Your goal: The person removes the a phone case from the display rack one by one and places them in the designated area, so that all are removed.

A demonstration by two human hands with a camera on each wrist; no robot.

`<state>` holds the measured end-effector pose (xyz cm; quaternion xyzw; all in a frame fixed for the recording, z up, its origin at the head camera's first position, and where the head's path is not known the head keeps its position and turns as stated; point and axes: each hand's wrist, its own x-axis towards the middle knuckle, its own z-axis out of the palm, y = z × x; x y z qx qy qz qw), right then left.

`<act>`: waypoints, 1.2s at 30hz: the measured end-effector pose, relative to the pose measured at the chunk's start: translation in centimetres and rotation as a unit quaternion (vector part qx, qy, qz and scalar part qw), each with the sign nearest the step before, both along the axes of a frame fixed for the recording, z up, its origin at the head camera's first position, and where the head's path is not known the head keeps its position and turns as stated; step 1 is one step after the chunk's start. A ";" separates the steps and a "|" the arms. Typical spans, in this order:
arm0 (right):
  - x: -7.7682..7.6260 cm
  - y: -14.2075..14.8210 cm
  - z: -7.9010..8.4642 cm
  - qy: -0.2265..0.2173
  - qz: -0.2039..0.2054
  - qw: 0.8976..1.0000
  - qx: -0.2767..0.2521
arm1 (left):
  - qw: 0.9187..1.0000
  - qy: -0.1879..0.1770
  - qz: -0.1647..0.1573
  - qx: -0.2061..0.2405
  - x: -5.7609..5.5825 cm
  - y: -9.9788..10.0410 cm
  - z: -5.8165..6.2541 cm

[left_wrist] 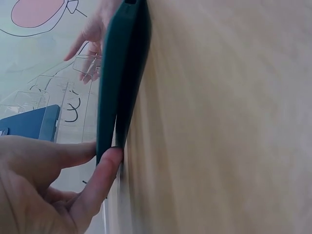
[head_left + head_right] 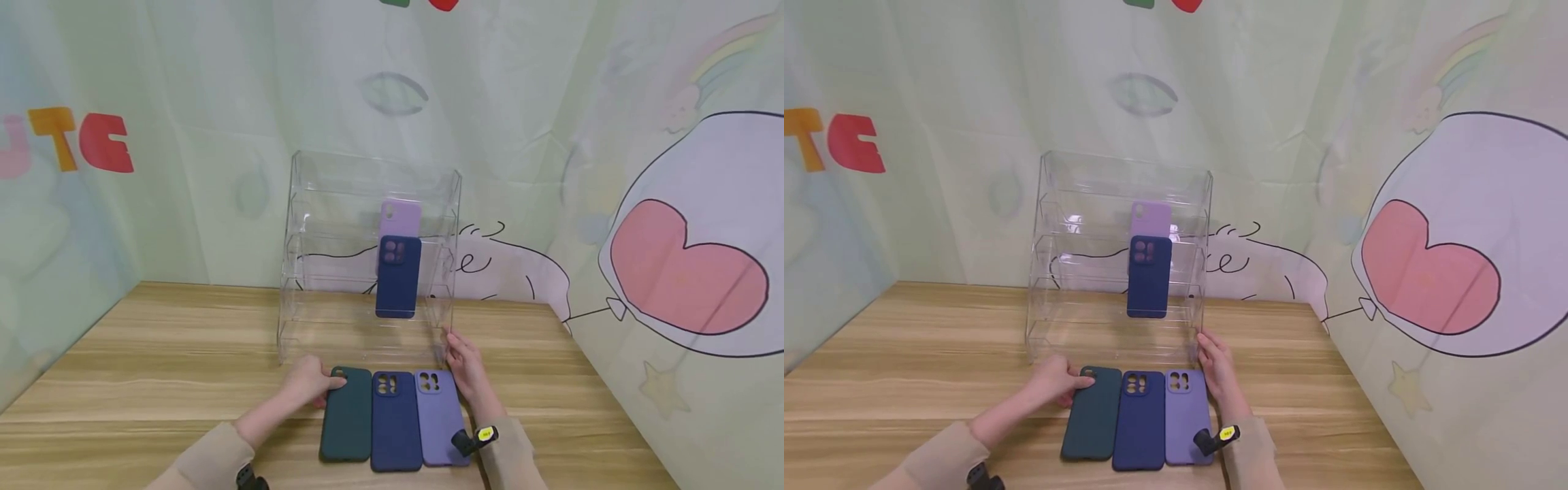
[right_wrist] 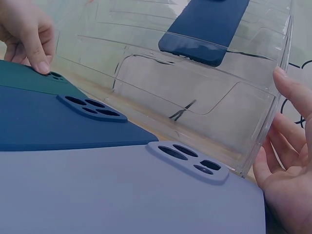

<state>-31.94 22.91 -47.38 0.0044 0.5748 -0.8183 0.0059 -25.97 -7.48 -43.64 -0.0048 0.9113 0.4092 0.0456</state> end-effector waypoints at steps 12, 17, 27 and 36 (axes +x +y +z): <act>0.1 0.0 0.1 0.004 0.010 1.000 -0.009 | 0.999 -0.009 -0.021 -0.022 0.3 -0.1 0.3; 0.1 0.1 -0.1 0.001 0.009 1.000 -0.001 | 0.999 0.002 -0.032 -0.043 0.3 -0.2 0.6; -0.1 0.0 -0.4 0.010 0.000 1.000 -0.015 | 0.993 0.002 -0.114 0.014 -1.0 -0.7 3.7; -0.1 0.0 -0.3 0.014 -0.003 1.000 -0.024 | 0.980 0.071 -0.175 0.066 -3.8 -1.0 6.4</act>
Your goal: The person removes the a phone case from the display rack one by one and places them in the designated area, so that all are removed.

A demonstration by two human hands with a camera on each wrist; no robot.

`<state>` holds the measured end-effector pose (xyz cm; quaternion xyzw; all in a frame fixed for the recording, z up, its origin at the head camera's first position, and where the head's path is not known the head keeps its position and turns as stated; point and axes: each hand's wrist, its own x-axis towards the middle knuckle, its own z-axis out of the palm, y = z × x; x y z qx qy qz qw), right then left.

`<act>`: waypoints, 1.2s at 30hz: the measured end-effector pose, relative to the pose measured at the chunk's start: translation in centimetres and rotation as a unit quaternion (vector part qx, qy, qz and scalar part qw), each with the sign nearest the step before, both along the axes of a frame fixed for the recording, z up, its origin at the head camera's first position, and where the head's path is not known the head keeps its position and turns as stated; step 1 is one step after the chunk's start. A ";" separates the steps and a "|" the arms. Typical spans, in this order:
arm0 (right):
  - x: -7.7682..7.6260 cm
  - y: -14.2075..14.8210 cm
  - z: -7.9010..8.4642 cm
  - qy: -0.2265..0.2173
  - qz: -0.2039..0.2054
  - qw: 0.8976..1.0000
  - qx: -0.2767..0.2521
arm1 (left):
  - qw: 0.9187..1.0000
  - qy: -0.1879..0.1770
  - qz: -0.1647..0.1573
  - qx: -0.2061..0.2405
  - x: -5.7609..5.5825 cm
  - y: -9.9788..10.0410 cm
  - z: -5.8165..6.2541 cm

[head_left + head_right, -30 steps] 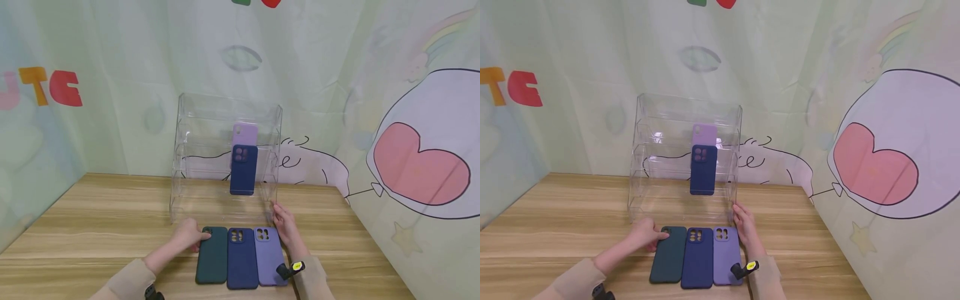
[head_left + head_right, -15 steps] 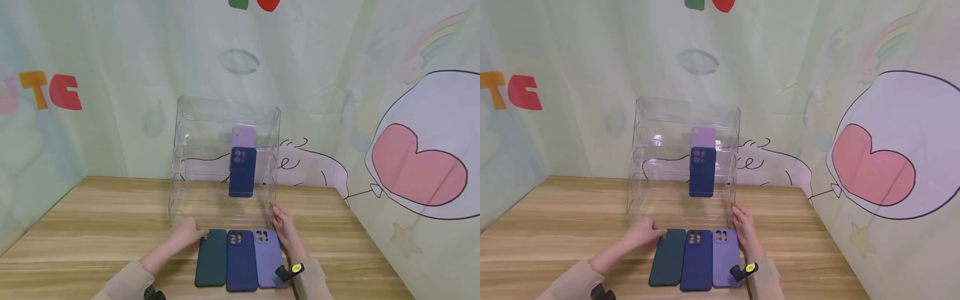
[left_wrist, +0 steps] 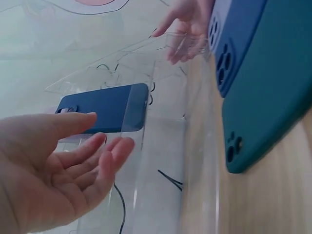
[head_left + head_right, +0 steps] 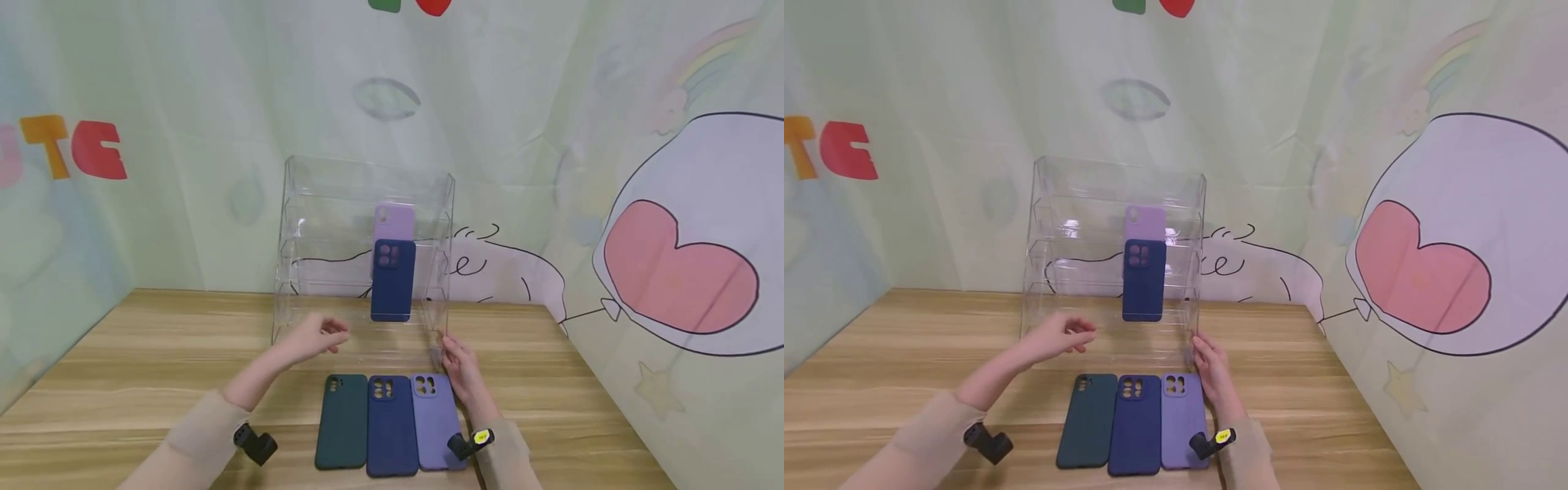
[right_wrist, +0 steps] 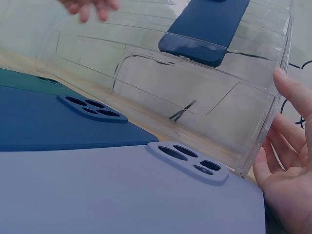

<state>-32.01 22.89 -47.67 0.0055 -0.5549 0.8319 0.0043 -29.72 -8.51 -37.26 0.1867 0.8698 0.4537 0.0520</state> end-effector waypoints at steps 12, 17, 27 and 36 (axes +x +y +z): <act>0.1 0.0 0.4 -0.003 0.001 1.000 0.004 | 0.991 0.092 0.041 0.090 -3.3 1.2 2.0; 0.1 0.0 0.4 -0.007 0.000 1.000 0.004 | 0.982 0.103 0.050 0.153 -4.5 2.3 2.8; 0.1 0.1 0.0 -0.004 0.003 1.000 0.006 | 0.968 0.136 0.086 0.192 -5.9 3.8 3.8; -0.1 0.1 0.0 -0.016 0.002 1.000 -0.005 | 0.962 0.143 0.096 0.213 -7.7 4.8 3.8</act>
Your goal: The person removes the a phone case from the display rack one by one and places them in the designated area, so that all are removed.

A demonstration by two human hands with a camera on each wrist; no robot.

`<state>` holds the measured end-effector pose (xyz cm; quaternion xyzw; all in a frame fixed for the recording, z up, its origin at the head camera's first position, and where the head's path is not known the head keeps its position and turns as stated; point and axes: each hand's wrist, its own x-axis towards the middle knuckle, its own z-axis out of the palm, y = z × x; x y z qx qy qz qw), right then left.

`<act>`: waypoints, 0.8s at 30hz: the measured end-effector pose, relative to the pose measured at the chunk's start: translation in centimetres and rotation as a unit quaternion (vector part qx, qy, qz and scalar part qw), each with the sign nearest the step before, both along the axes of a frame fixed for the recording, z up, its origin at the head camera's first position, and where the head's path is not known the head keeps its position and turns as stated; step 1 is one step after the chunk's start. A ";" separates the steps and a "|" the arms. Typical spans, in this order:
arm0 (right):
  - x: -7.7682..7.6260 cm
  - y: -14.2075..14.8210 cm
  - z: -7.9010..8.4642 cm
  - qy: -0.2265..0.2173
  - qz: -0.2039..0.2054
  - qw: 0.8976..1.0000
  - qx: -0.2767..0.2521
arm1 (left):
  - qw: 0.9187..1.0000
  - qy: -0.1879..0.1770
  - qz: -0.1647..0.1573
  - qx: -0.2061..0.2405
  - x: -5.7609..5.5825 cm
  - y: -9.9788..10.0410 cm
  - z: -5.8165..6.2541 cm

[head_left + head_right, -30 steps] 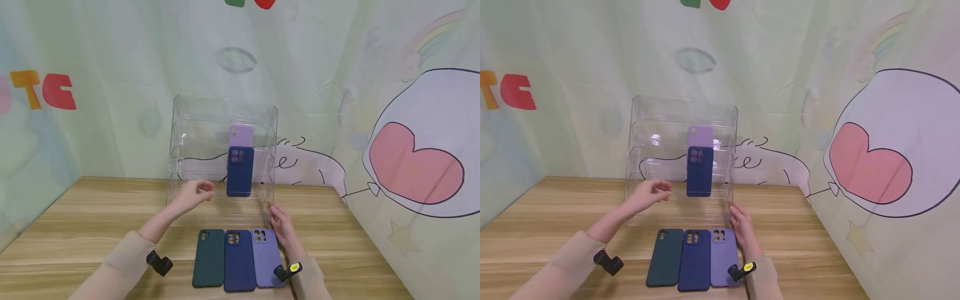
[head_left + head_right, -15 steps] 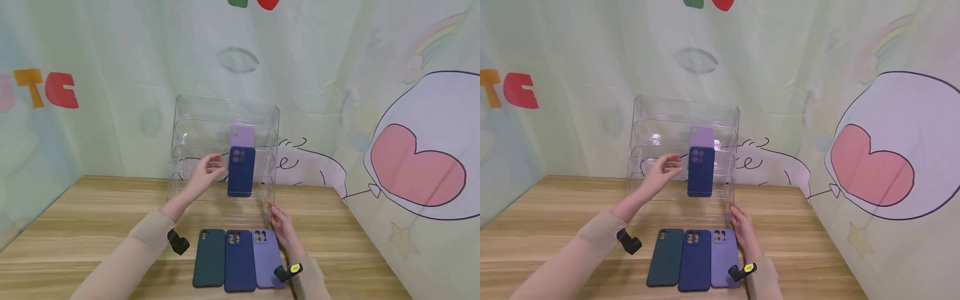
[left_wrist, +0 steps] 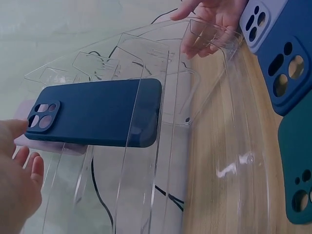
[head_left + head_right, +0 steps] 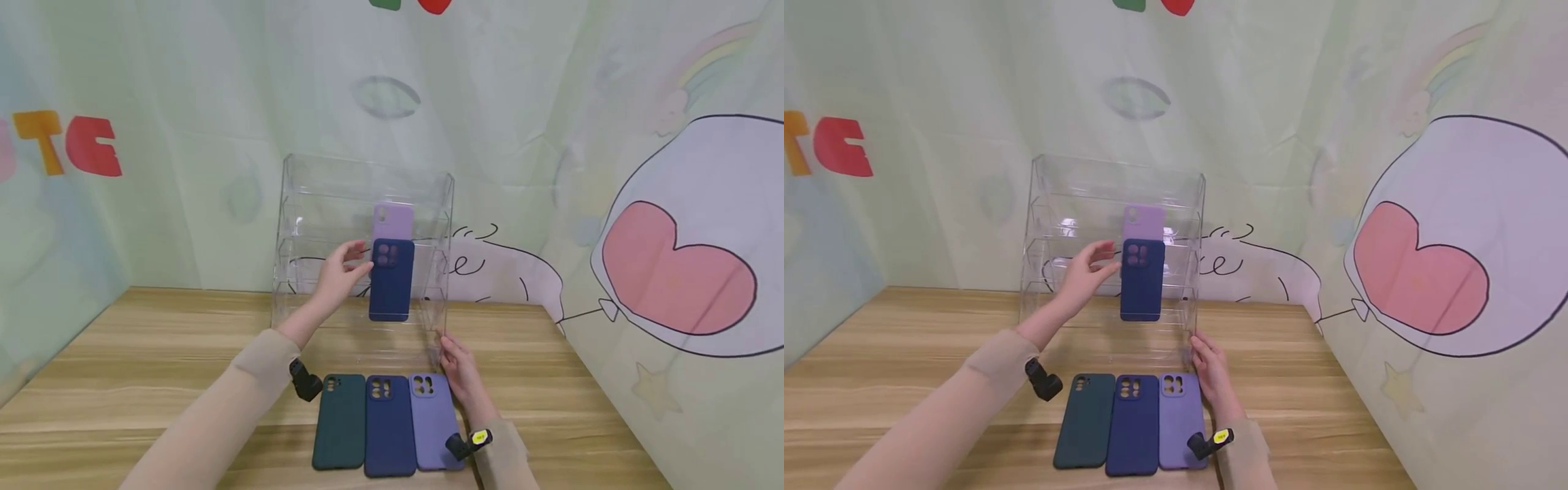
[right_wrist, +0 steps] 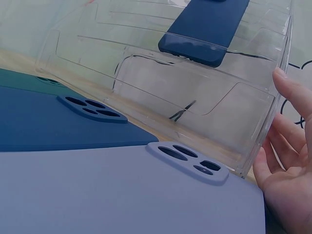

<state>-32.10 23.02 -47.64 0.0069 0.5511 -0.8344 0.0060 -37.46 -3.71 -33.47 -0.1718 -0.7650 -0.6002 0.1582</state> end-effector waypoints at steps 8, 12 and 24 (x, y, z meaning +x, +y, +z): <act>0.1 -0.1 0.1 0.016 -0.001 1.000 0.012 | 1.000 0.005 0.002 0.000 -0.7 0.9 0.0; 0.2 -0.1 0.1 0.017 0.001 1.000 0.015 | 1.000 -0.004 0.003 -0.005 -0.8 1.3 -0.2; 0.3 -0.1 0.3 0.010 -0.002 1.000 0.002 | 0.999 -0.013 0.026 -0.014 -1.1 2.3 -0.2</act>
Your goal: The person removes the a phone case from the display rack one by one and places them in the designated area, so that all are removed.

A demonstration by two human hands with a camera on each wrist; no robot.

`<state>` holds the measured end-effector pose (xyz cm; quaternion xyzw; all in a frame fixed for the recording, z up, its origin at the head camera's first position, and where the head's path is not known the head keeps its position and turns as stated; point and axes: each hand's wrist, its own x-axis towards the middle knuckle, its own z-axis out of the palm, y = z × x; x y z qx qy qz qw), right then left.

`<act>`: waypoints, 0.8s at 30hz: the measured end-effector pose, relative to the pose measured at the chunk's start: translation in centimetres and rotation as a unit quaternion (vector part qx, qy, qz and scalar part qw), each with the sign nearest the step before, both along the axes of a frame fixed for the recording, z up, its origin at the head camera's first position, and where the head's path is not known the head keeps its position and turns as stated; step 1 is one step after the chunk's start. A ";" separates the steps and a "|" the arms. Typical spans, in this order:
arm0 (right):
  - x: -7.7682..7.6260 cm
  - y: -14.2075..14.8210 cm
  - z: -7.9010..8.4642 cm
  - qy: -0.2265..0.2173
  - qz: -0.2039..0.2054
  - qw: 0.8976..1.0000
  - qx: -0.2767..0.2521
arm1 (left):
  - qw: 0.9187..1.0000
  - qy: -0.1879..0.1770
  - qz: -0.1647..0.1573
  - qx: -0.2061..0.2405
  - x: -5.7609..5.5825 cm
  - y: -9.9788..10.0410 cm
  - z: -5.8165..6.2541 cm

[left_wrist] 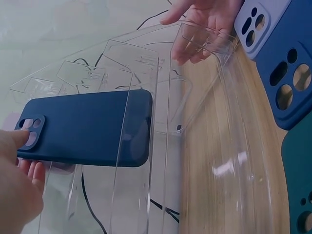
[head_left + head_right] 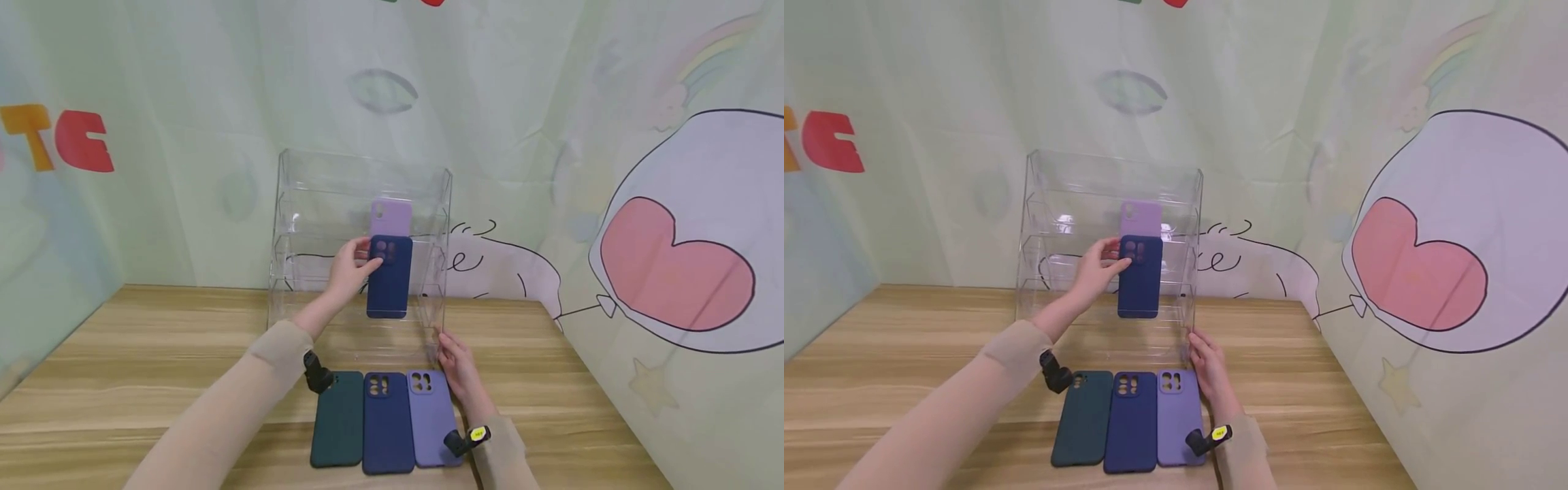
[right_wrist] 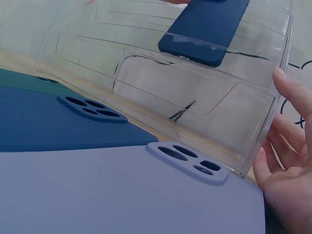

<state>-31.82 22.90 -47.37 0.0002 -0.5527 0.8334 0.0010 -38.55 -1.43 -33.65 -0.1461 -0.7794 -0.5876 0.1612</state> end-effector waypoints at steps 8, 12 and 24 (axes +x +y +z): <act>0.0 0.0 0.1 0.000 0.001 1.000 -0.003 | 1.000 -0.001 0.012 0.000 0.2 0.3 -0.1; -0.1 -0.1 0.1 0.003 0.002 1.000 -0.007 | 1.000 0.002 0.007 -0.018 0.2 0.2 -0.3; -0.1 0.0 0.1 0.000 0.001 1.000 0.000 | 1.000 -0.017 0.008 -0.023 0.5 0.2 -0.4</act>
